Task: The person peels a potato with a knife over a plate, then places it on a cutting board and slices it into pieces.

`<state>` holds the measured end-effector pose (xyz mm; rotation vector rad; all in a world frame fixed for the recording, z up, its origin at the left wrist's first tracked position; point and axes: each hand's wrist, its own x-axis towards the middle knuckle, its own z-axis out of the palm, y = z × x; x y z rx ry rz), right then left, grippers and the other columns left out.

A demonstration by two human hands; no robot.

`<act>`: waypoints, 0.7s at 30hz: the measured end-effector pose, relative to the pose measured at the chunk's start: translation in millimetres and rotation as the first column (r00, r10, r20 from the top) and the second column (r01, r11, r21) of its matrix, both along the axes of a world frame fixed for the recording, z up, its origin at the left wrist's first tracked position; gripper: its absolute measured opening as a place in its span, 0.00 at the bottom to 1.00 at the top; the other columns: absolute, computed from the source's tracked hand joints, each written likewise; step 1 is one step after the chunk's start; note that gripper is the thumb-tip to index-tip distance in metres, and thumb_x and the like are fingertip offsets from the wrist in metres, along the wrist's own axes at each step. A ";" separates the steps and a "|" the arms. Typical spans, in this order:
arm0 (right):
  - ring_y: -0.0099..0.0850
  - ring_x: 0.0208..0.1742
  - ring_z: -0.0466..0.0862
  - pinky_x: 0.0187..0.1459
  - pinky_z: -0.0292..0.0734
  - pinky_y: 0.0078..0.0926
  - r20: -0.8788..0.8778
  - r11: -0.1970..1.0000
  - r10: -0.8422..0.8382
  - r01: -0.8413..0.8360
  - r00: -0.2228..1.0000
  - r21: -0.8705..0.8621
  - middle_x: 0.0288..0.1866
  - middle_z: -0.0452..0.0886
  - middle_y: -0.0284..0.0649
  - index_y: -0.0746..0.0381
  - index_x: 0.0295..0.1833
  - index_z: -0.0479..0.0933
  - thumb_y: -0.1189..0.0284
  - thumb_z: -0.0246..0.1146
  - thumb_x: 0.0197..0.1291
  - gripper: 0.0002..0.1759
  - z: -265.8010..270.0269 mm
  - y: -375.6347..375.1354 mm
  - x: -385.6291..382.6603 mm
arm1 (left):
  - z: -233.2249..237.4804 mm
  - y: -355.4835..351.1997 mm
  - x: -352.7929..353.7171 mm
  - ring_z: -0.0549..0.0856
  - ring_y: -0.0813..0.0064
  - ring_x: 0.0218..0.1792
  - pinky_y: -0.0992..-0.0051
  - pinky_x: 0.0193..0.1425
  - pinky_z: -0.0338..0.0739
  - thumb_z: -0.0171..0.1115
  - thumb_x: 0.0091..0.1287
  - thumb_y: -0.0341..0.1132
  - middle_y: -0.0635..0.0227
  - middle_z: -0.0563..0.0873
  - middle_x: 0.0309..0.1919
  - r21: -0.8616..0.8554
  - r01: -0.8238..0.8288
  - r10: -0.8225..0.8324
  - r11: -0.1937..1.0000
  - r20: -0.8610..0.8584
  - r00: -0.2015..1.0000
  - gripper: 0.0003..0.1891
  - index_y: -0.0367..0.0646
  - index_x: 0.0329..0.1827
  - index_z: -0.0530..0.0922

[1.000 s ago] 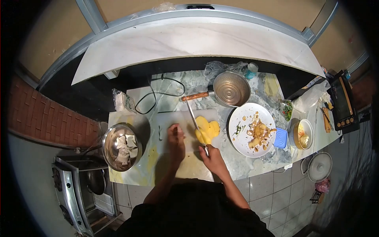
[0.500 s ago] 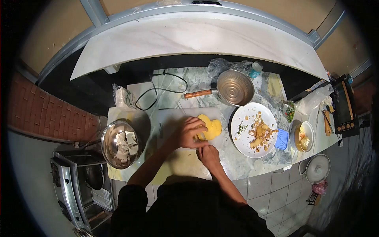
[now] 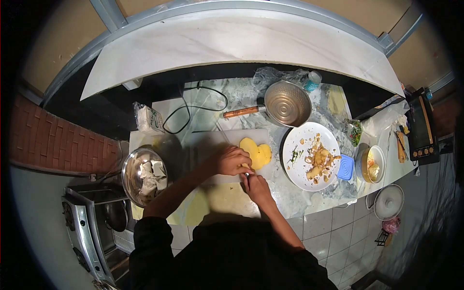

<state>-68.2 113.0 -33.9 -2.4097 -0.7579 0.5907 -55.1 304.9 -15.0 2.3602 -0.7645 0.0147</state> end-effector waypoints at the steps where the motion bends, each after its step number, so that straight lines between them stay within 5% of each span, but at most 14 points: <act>1: 0.58 0.32 0.81 0.36 0.77 0.51 0.007 0.999 0.021 -0.022 1.000 0.044 0.28 0.79 0.59 0.72 0.40 0.74 0.63 0.51 0.69 0.19 -0.8 -2.7 1.6 | -0.2 0.7 1.2 0.82 0.63 0.36 0.67 0.42 0.74 0.63 0.62 0.46 0.66 0.83 0.33 0.000 0.002 -0.002 1.000 -0.001 1.000 0.15 0.42 0.37 0.82; 9: 0.56 0.31 0.82 0.34 0.77 0.50 0.112 0.997 0.057 -0.050 0.992 -0.067 0.27 0.80 0.58 0.69 0.43 0.67 0.62 0.50 0.69 0.17 25.0 -0.8 6.1 | 1.9 8.8 16.2 0.80 0.58 0.44 0.65 0.52 0.71 0.54 0.68 0.37 0.63 0.83 0.36 -0.010 0.062 -0.063 0.998 -0.148 0.987 0.10 0.39 0.40 0.79; 21: 0.55 0.27 0.82 0.29 0.78 0.49 0.129 0.998 0.048 -0.041 0.990 -0.056 0.23 0.79 0.55 0.67 0.42 0.68 0.60 0.51 0.69 0.18 13.6 -10.2 6.0 | 17.7 19.4 26.1 0.83 0.56 0.46 0.64 0.51 0.74 0.60 0.62 0.33 0.57 0.86 0.35 0.060 -0.018 0.032 0.998 -0.242 0.970 0.12 0.36 0.45 0.80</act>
